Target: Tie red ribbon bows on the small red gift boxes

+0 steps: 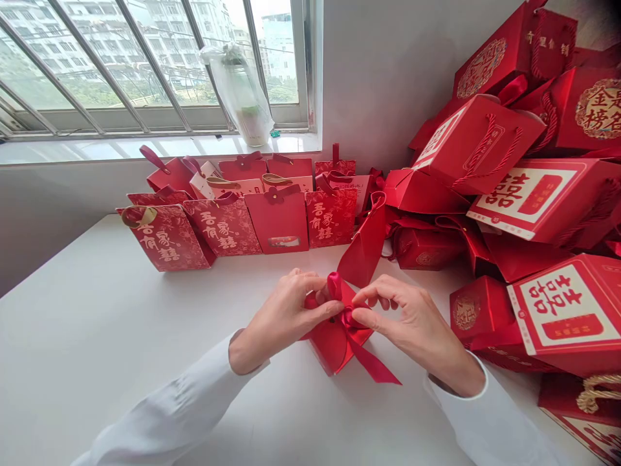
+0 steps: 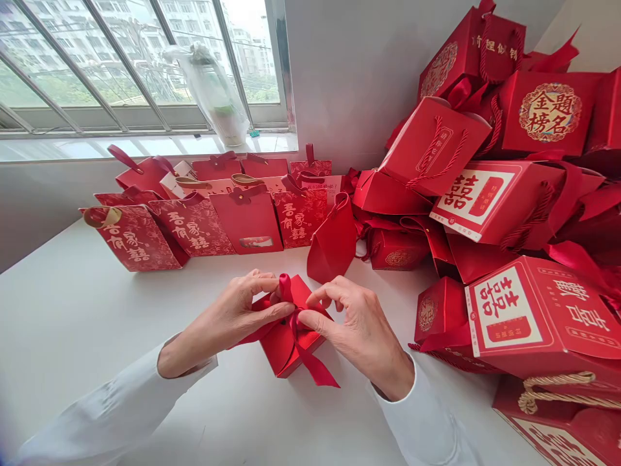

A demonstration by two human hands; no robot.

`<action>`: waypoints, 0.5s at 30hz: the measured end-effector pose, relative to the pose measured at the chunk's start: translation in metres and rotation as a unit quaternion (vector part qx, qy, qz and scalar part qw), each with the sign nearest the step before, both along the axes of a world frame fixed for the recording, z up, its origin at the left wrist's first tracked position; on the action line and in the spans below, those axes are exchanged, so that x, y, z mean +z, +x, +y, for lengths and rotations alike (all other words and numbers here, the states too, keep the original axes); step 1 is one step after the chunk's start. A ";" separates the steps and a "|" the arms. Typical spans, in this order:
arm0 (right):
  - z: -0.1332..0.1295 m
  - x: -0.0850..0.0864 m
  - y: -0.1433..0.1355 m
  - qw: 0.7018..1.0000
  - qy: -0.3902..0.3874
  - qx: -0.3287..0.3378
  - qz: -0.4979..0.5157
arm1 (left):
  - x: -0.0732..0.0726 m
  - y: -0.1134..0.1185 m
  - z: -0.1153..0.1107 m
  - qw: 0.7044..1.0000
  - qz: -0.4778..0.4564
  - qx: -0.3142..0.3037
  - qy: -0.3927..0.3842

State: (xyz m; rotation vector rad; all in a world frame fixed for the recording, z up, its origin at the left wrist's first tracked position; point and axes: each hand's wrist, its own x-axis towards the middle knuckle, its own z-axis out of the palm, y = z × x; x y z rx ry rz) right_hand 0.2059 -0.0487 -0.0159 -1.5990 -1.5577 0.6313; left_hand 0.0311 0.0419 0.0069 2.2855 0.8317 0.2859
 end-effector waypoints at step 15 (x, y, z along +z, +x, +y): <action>0.002 -0.008 0.006 0.970 -0.105 0.079 0.202 | 0.002 0.001 0.003 1.000 0.003 -0.005 -0.021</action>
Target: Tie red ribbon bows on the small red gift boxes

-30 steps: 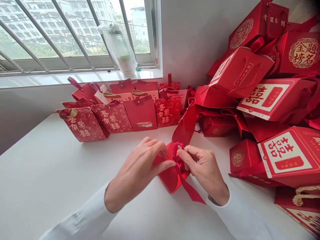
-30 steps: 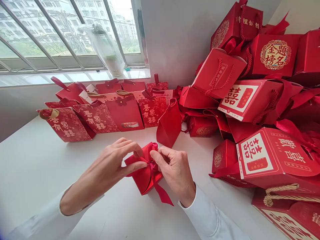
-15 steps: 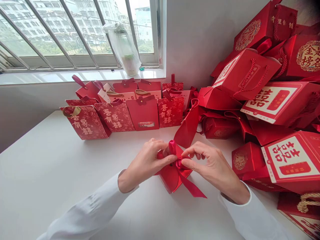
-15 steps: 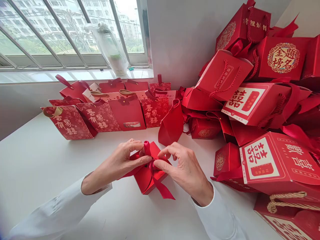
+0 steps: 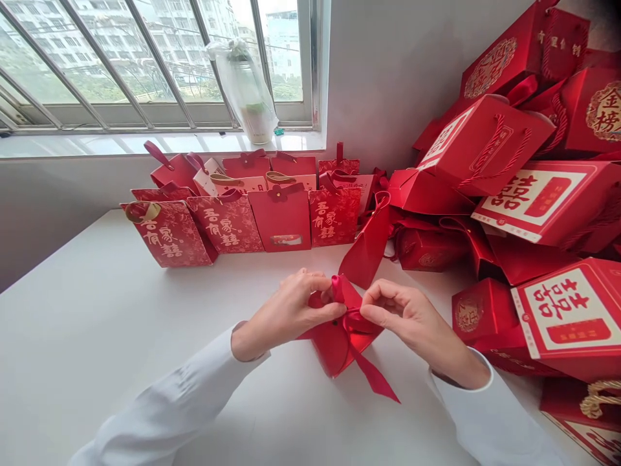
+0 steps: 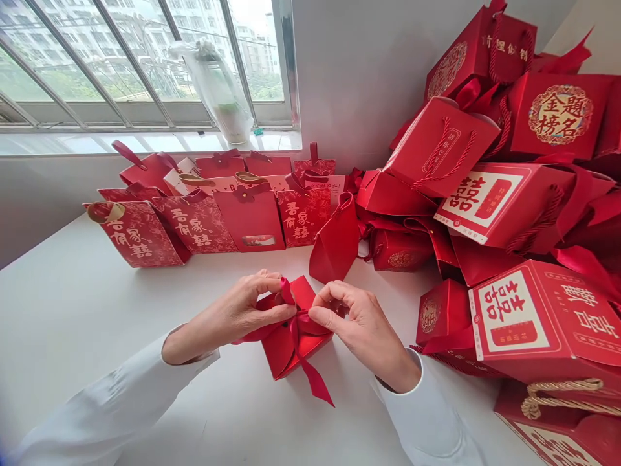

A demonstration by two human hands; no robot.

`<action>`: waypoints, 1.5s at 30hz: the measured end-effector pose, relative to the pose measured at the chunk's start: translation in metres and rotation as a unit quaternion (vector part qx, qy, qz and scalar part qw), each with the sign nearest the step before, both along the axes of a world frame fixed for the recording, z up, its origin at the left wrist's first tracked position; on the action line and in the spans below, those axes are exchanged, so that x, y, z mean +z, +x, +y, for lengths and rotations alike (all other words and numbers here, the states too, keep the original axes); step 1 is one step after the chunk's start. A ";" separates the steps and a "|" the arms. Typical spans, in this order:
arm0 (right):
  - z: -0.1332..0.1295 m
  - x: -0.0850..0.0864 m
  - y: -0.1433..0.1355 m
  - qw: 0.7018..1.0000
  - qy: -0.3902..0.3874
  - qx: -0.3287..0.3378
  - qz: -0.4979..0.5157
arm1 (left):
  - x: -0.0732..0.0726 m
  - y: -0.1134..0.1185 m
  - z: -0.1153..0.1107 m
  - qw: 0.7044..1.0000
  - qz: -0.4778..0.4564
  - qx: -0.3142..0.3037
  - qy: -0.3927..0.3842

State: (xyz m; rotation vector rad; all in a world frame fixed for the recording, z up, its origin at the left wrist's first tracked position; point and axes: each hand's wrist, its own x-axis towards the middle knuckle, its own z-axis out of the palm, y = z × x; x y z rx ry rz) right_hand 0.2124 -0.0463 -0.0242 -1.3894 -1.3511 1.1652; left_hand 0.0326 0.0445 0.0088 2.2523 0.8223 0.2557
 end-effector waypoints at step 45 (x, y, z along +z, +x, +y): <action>0.000 -0.004 -0.002 0.996 0.038 0.021 0.074 | 0.002 -0.001 0.004 0.985 -0.060 -0.051 -0.156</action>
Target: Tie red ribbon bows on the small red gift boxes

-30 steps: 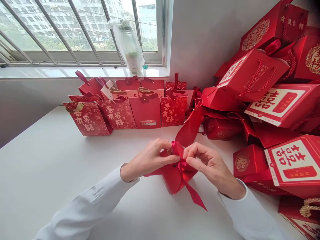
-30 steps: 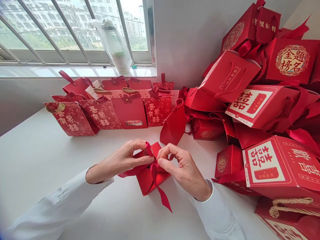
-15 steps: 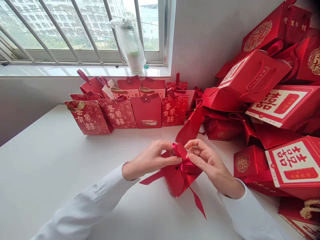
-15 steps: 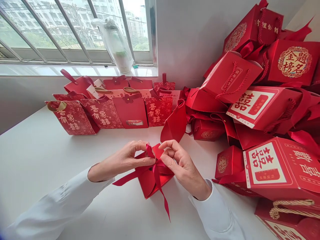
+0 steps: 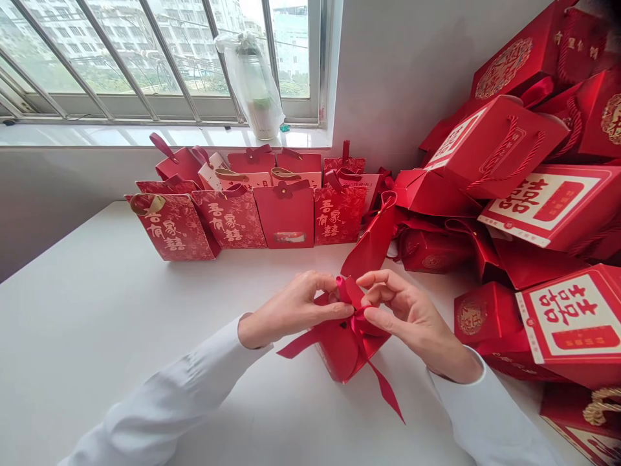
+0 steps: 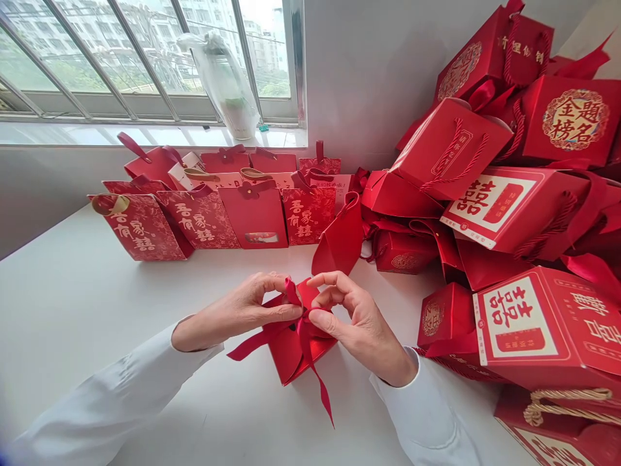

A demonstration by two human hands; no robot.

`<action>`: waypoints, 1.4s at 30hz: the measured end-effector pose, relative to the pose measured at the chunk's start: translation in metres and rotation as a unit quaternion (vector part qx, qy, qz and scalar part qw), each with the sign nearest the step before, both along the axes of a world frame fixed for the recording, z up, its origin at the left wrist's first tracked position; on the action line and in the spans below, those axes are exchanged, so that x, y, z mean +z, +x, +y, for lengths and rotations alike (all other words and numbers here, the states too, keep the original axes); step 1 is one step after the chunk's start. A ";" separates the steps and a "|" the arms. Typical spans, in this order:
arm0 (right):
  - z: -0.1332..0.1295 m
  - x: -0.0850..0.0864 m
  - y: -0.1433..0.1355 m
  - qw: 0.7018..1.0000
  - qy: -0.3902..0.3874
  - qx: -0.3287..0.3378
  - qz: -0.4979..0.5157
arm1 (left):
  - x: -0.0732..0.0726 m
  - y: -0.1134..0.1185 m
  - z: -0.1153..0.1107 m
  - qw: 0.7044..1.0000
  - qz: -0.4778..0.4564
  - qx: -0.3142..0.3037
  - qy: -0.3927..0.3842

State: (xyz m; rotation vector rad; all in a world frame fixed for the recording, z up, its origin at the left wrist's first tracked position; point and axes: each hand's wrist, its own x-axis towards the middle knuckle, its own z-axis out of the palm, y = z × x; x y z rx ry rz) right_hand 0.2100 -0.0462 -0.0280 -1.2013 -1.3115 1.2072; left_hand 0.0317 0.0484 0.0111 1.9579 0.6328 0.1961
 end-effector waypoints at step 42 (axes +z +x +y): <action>-0.002 0.008 0.015 0.998 -0.031 0.019 -0.045 | 0.000 -0.001 -0.008 0.995 -0.076 0.031 0.054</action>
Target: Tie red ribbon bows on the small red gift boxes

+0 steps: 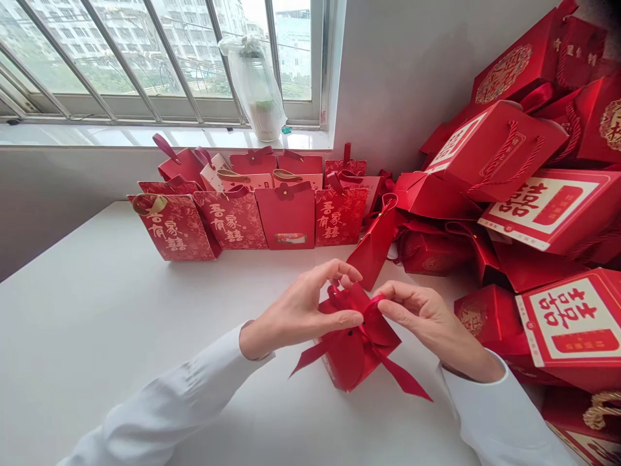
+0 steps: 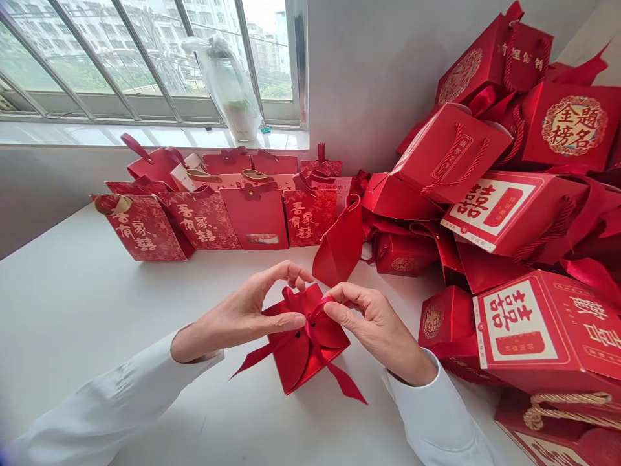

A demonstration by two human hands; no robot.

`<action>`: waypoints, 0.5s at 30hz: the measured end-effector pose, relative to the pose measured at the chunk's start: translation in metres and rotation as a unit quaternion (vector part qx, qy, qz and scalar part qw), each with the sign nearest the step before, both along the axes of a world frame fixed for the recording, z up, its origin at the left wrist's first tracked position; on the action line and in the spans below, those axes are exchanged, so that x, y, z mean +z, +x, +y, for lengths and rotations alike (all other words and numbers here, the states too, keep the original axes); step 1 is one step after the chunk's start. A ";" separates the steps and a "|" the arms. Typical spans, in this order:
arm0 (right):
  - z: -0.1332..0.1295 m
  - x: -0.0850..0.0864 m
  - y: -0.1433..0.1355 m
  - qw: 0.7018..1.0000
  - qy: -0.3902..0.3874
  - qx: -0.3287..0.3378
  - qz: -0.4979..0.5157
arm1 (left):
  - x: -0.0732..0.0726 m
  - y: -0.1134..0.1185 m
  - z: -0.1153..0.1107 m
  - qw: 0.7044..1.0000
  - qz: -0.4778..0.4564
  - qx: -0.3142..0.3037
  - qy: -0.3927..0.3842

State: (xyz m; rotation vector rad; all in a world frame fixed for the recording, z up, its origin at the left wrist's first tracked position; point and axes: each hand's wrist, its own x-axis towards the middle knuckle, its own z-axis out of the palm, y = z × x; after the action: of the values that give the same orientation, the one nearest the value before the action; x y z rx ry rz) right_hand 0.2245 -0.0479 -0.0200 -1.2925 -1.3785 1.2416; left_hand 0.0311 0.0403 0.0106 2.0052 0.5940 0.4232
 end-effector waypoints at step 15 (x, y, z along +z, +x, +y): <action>-0.002 0.005 0.002 0.995 0.053 -0.037 -0.073 | -0.013 0.009 -0.019 0.989 0.012 0.074 0.124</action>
State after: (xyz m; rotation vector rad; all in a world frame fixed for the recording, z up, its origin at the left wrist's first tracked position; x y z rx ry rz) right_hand 0.2270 -0.0501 -0.0154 -1.3692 -1.4653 1.0263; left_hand 0.0404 0.0216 -0.0026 2.2124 0.7374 0.5885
